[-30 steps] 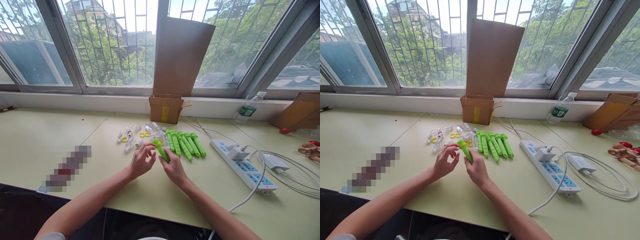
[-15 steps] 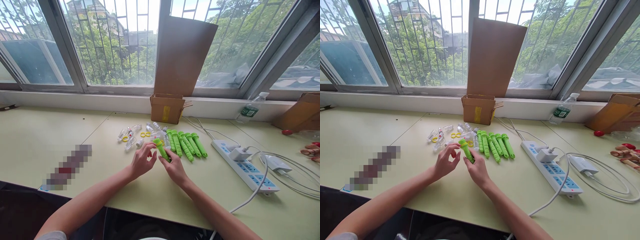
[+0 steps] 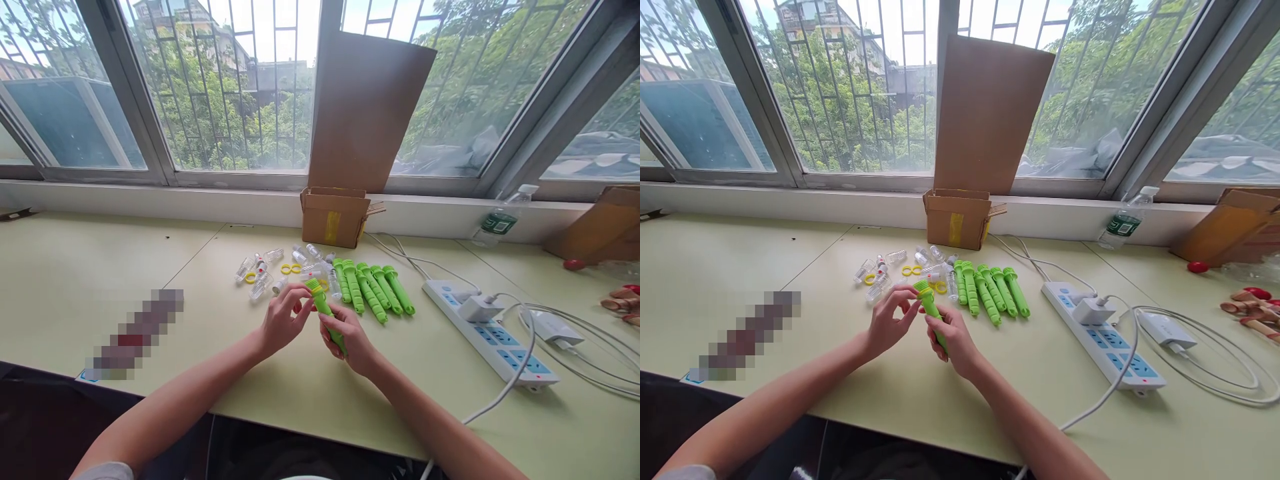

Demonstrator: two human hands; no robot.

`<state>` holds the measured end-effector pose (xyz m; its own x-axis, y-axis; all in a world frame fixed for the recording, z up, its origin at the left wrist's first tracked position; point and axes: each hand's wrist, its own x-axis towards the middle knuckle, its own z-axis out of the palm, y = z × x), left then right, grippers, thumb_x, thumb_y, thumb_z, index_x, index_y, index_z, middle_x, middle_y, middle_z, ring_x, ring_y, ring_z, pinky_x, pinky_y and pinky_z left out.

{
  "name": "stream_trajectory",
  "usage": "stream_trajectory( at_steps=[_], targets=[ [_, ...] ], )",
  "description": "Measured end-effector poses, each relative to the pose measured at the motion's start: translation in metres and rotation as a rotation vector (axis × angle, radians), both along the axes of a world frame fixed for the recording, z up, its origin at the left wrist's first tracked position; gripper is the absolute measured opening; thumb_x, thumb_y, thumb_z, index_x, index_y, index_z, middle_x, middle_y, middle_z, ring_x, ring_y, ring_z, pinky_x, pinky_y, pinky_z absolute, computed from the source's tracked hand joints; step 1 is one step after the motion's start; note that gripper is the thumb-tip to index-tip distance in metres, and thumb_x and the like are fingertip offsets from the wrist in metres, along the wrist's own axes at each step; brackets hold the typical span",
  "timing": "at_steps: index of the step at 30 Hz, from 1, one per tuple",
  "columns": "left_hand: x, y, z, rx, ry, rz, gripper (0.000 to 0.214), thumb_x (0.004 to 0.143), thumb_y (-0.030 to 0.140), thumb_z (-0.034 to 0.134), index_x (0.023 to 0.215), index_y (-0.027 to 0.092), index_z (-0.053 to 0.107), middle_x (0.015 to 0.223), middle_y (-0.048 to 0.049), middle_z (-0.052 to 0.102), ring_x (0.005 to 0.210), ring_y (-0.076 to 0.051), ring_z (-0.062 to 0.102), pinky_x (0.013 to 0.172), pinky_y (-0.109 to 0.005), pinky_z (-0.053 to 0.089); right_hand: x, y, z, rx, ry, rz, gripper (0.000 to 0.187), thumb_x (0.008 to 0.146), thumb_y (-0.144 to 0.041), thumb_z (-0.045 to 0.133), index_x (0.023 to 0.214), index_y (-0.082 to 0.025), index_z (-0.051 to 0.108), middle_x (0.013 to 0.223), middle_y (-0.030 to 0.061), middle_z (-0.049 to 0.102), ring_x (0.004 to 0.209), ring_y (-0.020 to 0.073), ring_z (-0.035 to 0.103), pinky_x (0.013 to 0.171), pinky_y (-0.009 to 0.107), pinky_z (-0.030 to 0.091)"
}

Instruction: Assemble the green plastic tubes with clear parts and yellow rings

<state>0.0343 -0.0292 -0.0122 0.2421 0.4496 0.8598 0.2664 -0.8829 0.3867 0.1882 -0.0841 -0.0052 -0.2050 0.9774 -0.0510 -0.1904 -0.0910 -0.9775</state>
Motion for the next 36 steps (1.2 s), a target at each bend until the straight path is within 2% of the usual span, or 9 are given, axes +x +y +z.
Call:
stream_trajectory(
  at_steps=[8,17,21,25,28,36],
  targets=[
    [0.0009,0.0009,-0.0001,0.013,-0.015,0.038,0.006,0.084,0.016,0.057,0.089,0.018,0.052,0.09,-0.0024,0.059,0.052,-0.003,0.049,0.051,-0.018,0.044,0.0011,0.0007,-0.0026,0.008,0.072,0.044,0.031,0.079,-0.035,0.057,0.103,-0.016,0.055,0.049,-0.0079,0.043,0.031,0.0058,0.032,0.028,0.017,0.02],
    [-0.0004,0.0043,-0.0039,0.005,-0.039,0.049,0.01,0.082,0.017,0.061,0.086,0.018,0.051,0.082,0.0006,0.059,0.049,-0.003,0.046,0.051,-0.017,0.043,0.0034,0.001,-0.0042,-0.044,0.12,0.125,0.026,0.083,-0.036,0.054,0.102,-0.018,0.052,0.047,-0.0086,0.044,0.028,0.0041,0.027,0.027,0.015,0.018],
    [-0.0019,0.0048,-0.0033,0.004,-0.024,0.01,0.009,0.083,0.016,0.059,0.088,0.018,0.051,0.088,-0.0017,0.057,0.05,-0.003,0.045,0.051,-0.018,0.043,0.0022,0.0001,-0.0032,-0.046,0.085,0.118,0.026,0.081,-0.035,0.058,0.1,-0.023,0.047,0.052,-0.0079,0.052,0.027,0.0033,0.026,0.026,0.014,0.016],
    [-0.0026,0.0042,-0.0016,-0.002,-0.002,-0.048,0.011,0.083,0.013,0.056,0.091,0.018,0.051,0.094,-0.0038,0.056,0.052,-0.003,0.046,0.051,-0.018,0.044,0.0029,0.0023,-0.0034,-0.033,0.106,0.081,0.021,0.08,-0.036,0.059,0.092,-0.021,0.048,0.056,-0.0051,0.056,0.029,0.0052,0.035,0.026,0.014,0.021],
    [-0.0018,0.0043,-0.0012,0.004,-0.004,-0.038,0.01,0.084,0.012,0.056,0.09,0.018,0.051,0.091,-0.0031,0.056,0.054,-0.004,0.047,0.051,-0.018,0.044,0.0043,0.0049,-0.0056,-0.048,0.12,0.056,0.021,0.079,-0.035,0.06,0.088,-0.018,0.051,0.055,-0.0039,0.055,0.032,0.0063,0.04,0.027,0.015,0.023],
    [-0.0013,0.0056,-0.0029,0.003,0.011,0.02,0.009,0.084,0.017,0.058,0.088,0.018,0.049,0.084,-0.0005,0.057,0.048,-0.003,0.043,0.049,-0.018,0.041,0.0075,0.006,-0.009,-0.04,0.137,0.072,0.02,0.081,-0.035,0.057,0.088,-0.017,0.055,0.049,-0.0048,0.049,0.031,0.0058,0.034,0.027,0.016,0.022]
  ],
)
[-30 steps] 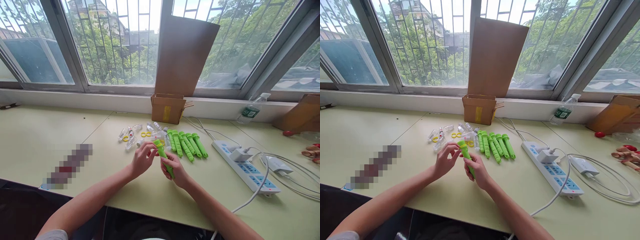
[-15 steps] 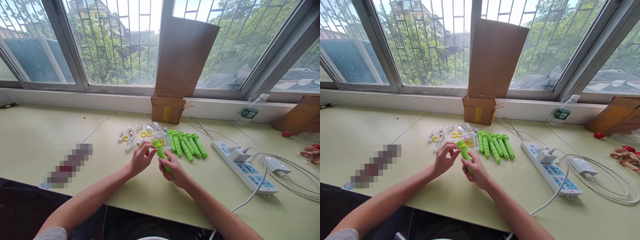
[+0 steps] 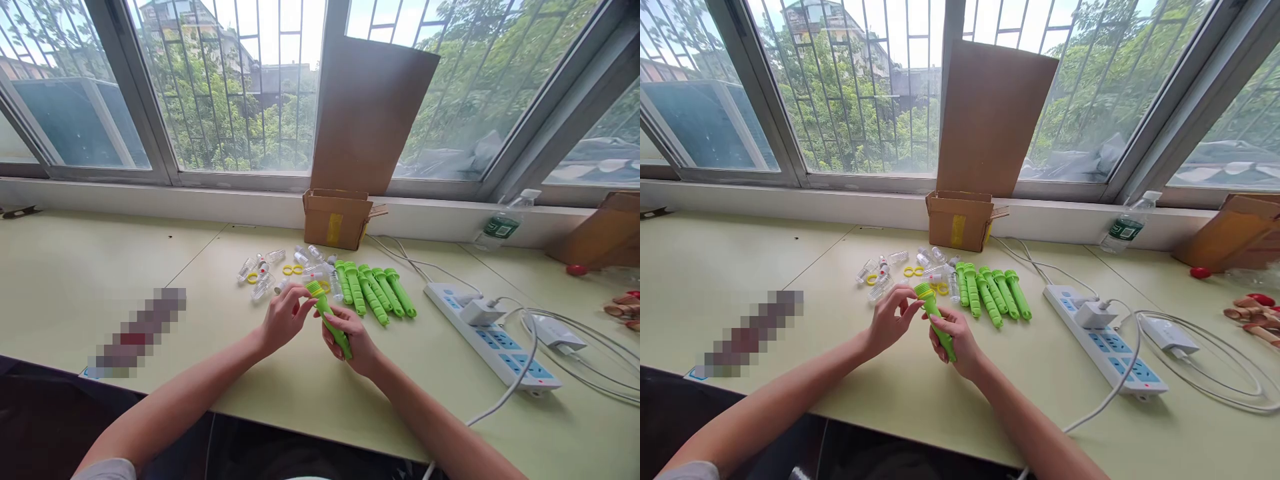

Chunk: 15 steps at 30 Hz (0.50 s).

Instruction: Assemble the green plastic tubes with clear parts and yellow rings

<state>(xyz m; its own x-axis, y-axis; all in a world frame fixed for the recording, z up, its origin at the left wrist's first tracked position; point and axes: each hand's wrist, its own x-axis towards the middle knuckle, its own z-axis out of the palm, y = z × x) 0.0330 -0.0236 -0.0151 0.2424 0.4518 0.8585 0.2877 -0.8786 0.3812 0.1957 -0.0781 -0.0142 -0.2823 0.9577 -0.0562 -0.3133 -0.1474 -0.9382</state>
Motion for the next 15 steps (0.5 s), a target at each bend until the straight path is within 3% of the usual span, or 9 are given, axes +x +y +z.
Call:
stream_trajectory(
  at_steps=[7,10,15],
  targets=[
    [-0.007,0.0,0.007,0.035,0.022,0.066,0.012,0.081,0.018,0.062,0.084,0.018,0.05,0.068,0.0043,0.053,0.045,-0.003,0.04,0.046,-0.017,0.037,-0.003,-0.003,0.004,0.016,-0.047,0.025,0.022,0.081,-0.036,0.057,0.09,-0.016,0.055,0.049,-0.0052,0.049,0.03,0.0056,0.033,0.027,0.016,0.022],
    [-0.02,0.002,0.021,0.11,-0.005,0.099,0.009,0.081,0.015,0.059,0.083,0.019,0.05,0.065,0.0044,0.052,0.049,-0.005,0.043,0.049,-0.018,0.039,-0.005,-0.005,0.006,0.045,-0.047,0.027,0.023,0.081,-0.036,0.057,0.091,-0.016,0.056,0.049,-0.0054,0.049,0.03,0.0054,0.034,0.028,0.016,0.023],
    [-0.048,0.001,0.046,0.2,-0.224,0.215,0.009,0.079,0.016,0.059,0.079,0.019,0.051,0.059,0.0053,0.048,0.052,-0.007,0.046,0.049,-0.02,0.04,-0.002,-0.005,0.006,0.032,-0.043,-0.052,0.024,0.079,-0.037,0.058,0.09,-0.016,0.056,0.05,-0.0057,0.048,0.031,0.0055,0.035,0.029,0.016,0.024]
  ],
)
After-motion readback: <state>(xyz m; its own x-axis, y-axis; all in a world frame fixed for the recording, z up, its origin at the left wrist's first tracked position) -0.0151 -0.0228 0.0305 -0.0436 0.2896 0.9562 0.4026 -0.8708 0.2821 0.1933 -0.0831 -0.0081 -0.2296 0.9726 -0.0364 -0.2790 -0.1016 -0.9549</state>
